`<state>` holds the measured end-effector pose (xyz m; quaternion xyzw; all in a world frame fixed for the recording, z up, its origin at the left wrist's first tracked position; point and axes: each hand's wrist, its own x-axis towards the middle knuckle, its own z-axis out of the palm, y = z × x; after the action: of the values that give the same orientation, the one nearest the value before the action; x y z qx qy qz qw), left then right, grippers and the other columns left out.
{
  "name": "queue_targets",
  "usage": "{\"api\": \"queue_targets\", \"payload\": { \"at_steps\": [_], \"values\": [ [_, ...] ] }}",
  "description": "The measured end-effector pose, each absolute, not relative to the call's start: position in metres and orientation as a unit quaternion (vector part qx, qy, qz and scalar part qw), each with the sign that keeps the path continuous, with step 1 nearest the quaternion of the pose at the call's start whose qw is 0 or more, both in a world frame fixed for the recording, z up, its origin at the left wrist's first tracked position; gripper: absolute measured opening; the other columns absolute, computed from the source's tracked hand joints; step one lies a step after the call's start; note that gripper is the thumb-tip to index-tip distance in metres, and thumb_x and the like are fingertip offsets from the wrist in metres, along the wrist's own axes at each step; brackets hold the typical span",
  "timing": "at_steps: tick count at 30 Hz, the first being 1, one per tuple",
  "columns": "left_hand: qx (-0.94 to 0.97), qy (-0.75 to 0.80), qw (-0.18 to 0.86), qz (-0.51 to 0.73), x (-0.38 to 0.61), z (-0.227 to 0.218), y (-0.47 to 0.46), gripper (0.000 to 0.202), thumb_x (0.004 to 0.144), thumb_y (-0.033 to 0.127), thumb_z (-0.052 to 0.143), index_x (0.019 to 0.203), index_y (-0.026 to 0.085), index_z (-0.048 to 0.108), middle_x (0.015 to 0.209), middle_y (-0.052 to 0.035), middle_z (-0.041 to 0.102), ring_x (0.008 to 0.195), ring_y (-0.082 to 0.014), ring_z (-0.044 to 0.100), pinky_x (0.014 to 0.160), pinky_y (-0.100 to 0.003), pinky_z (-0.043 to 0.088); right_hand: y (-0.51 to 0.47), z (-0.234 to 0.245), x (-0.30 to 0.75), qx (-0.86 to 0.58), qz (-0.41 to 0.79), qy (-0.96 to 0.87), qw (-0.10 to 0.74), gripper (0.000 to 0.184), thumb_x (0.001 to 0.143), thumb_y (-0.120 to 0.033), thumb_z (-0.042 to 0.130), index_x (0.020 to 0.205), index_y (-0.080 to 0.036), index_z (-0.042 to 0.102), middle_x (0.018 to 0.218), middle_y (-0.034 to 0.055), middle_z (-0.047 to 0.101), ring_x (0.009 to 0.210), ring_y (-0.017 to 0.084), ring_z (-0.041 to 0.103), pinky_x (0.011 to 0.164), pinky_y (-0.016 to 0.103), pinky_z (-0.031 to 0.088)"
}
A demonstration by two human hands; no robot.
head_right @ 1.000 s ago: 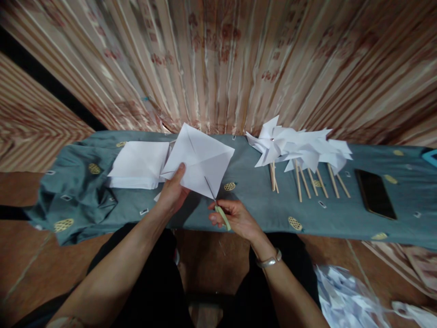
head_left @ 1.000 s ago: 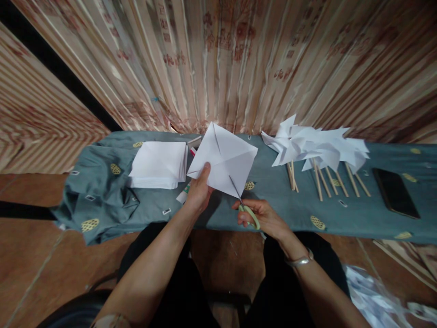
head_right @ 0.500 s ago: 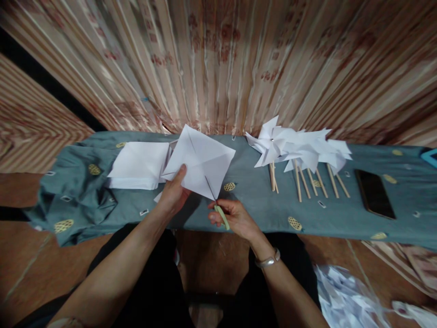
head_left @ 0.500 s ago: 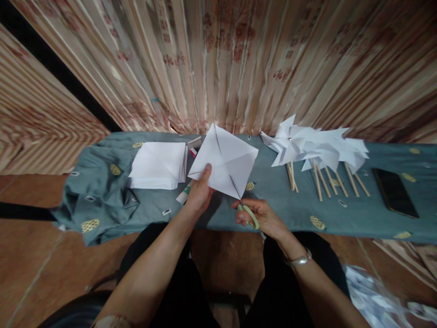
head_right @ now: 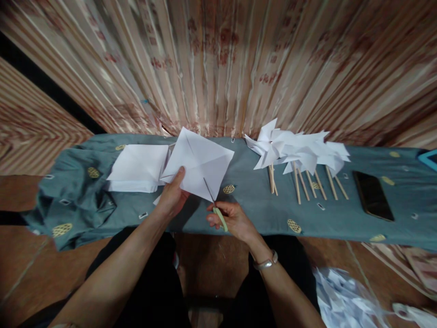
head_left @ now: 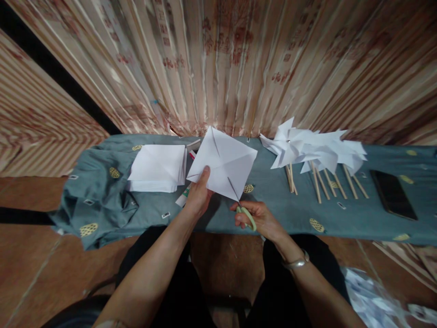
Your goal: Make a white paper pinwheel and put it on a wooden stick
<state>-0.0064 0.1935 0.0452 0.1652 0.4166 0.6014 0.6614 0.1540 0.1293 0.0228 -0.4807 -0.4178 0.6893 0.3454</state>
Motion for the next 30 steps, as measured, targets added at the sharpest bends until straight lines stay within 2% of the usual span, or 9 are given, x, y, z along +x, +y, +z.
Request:
{"api": "queue_targets", "payload": {
  "at_steps": [11, 17, 22, 30],
  "values": [
    [0.163, 0.429, 0.663, 0.591, -0.0034, 0.0485, 0.1902, 0.034, 0.084, 0.024, 0.063, 0.117, 0.018, 0.062, 0.119, -0.0083, 0.068, 0.102, -0.02, 0.066, 0.087, -0.03, 0.053, 0.1293, 0.0233, 0.1536, -0.49, 0.699, -0.393, 0.343, 0.051, 0.053, -0.046, 0.084, 0.089, -0.015, 0.067, 0.058, -0.0023, 0.065, 0.046, 0.006, 0.052, 0.046, 0.019, 0.038],
    [0.165, 0.427, 0.663, 0.592, -0.0036, 0.0484, 0.19, 0.038, 0.083, 0.024, 0.064, 0.12, 0.019, 0.06, 0.118, -0.0071, 0.068, 0.102, -0.0186, 0.066, 0.087, -0.028, 0.053, 0.1297, 0.0218, 0.1533, -0.498, 0.695, -0.389, 0.344, 0.053, 0.049, -0.049, 0.085, 0.085, -0.014, 0.066, 0.056, -0.0022, 0.065, 0.044, 0.005, 0.051, 0.044, 0.019, 0.036],
    [0.176, 0.423, 0.66, 0.596, -0.0039, 0.047, 0.1902, 0.036, 0.085, 0.023, 0.061, 0.12, 0.018, 0.06, 0.116, -0.0074, 0.069, 0.101, -0.0186, 0.066, 0.082, -0.026, 0.055, 0.1298, 0.0205, 0.1528, -0.49, 0.691, -0.398, 0.352, 0.048, 0.051, -0.048, 0.084, 0.081, -0.015, 0.066, 0.054, -0.003, 0.063, 0.043, 0.006, 0.049, 0.044, 0.02, 0.036],
    [0.169, 0.429, 0.662, 0.591, -0.0029, 0.0474, 0.1894, 0.035, 0.084, 0.024, 0.062, 0.118, 0.017, 0.061, 0.118, -0.0089, 0.068, 0.102, -0.02, 0.066, 0.087, -0.03, 0.054, 0.129, 0.0198, 0.1544, -0.488, 0.693, -0.408, 0.339, 0.049, 0.056, -0.048, 0.082, 0.088, -0.015, 0.065, 0.058, -0.0021, 0.063, 0.046, 0.007, 0.051, 0.046, 0.021, 0.039]
  ]
}}
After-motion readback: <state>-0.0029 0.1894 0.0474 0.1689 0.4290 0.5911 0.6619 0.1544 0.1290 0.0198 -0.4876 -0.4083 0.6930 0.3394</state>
